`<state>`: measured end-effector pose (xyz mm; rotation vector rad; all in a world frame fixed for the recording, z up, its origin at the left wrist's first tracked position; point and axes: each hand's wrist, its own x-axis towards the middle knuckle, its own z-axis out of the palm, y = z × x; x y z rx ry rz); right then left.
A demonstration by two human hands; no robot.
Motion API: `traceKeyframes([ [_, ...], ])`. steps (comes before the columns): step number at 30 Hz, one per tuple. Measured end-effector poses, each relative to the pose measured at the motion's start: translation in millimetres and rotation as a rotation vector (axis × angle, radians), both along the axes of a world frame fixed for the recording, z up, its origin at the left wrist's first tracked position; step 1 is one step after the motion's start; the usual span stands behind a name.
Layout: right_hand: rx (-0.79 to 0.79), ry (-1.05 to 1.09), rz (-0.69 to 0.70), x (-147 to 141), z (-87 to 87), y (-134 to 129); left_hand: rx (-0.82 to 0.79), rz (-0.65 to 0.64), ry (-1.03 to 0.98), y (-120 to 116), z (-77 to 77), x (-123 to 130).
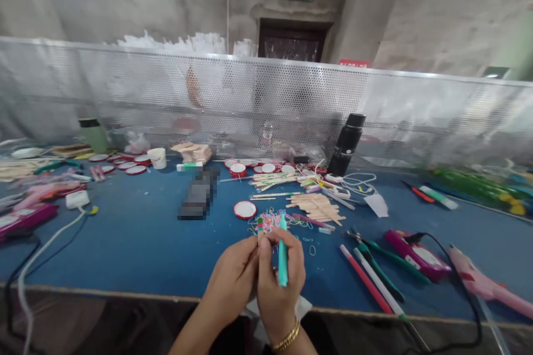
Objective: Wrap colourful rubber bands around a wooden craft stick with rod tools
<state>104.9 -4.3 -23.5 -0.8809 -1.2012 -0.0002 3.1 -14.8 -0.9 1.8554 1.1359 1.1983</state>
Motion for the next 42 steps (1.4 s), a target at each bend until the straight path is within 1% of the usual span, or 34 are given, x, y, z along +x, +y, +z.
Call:
traceKeyframes([
  [3,-0.019,0.051,0.058,1.4,-1.7,1.7,-0.021,-0.002,-0.026,-1.1,1.6,1.8],
  [8,0.012,0.061,0.097,0.7,-4.4,0.6,-0.024,-0.003,-0.048,-1.7,0.3,1.9],
  [12,0.009,0.064,0.086,0.6,-4.4,1.1,-0.037,-0.031,-0.039,-1.2,1.0,2.0],
  [17,-0.058,0.078,0.088,0.8,-5.0,5.9,-0.06,-0.04,-0.007,1.4,1.7,1.0],
  [19,-0.063,0.093,0.083,0.1,-5.8,7.1,-0.046,-0.061,-0.005,3.3,0.2,0.0],
  [22,-0.077,0.111,0.103,-1.4,-7.2,8.9,-0.037,-0.054,-0.021,7.2,-3.9,-0.9],
  [28,-0.091,0.115,0.129,-1.5,-10.5,15.2,-0.006,-0.088,-0.106,15.7,-11.1,-0.1],
  [31,-0.099,0.101,0.134,-1.2,-10.5,17.3,0.026,-0.09,-0.106,18.8,-11.8,-0.2],
  [36,-0.11,0.104,0.131,-1.9,-9.3,17.8,0.028,-0.091,-0.094,22.2,-12.2,-2.1],
  [42,-0.111,0.116,0.141,-1.0,-11.9,20.9,0.031,-0.105,-0.093,25.3,-14.6,-2.8],
])
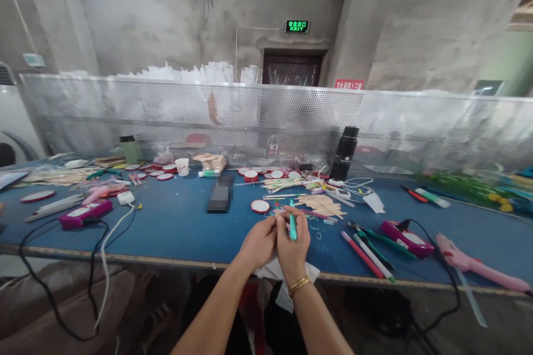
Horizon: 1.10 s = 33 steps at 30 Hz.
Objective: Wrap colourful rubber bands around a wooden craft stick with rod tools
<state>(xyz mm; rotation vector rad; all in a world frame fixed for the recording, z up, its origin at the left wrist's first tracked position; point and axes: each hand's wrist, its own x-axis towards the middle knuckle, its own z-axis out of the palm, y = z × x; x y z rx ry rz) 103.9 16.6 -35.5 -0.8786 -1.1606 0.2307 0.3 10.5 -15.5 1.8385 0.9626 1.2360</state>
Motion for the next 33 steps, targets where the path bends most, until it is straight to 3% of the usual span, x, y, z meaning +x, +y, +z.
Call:
traceKeyframes([
  [6,-0.004,0.064,0.034,0.3,-0.6,0.0,-0.014,-0.001,0.004,-0.2,-0.3,0.9],
  [13,0.013,0.06,0.042,2.2,0.1,-2.2,0.013,0.139,0.11,-2.5,0.9,0.5],
  [25,-0.006,0.099,0.07,1.9,4.2,-4.0,-0.022,0.048,0.075,-3.3,5.0,-0.1],
  [29,0.018,0.213,0.076,1.2,3.7,-7.7,-0.004,0.075,0.028,-0.9,0.7,-0.1],
  [33,0.067,0.162,0.063,2.1,-0.7,-11.3,0.007,0.122,0.016,-1.2,-1.9,0.3],
])
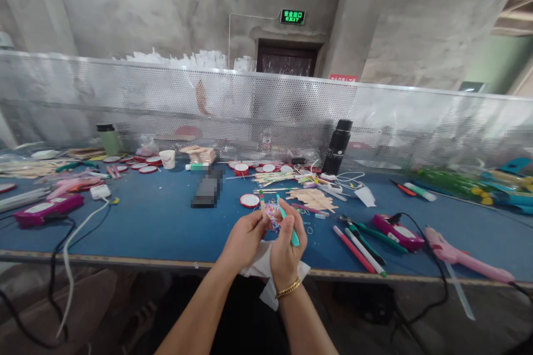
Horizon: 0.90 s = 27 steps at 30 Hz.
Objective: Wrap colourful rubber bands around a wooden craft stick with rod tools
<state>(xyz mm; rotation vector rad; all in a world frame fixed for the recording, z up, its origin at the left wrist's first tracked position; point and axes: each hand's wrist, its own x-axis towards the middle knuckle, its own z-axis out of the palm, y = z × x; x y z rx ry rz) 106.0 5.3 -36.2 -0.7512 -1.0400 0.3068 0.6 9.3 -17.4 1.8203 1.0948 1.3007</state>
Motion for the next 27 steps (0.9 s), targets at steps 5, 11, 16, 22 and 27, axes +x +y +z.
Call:
traceKeyframes([
  [5,0.072,-0.08,-0.114,1.7,-0.6,-4.2,0.009,0.047,-0.021,-0.8,-1.0,0.7],
  [11,0.125,-0.195,-0.192,1.8,4.9,-7.4,0.019,0.031,-0.023,-3.3,0.9,1.8],
  [16,0.161,-0.222,-0.183,1.3,4.5,-6.8,0.021,0.017,-0.024,-4.6,0.5,1.4],
  [22,0.153,-0.211,-0.154,1.0,3.6,-6.9,0.017,0.023,-0.007,-4.3,0.0,1.2],
  [27,0.146,-0.215,-0.153,0.5,4.4,-6.8,0.027,0.018,-0.023,-6.5,1.8,1.4],
])
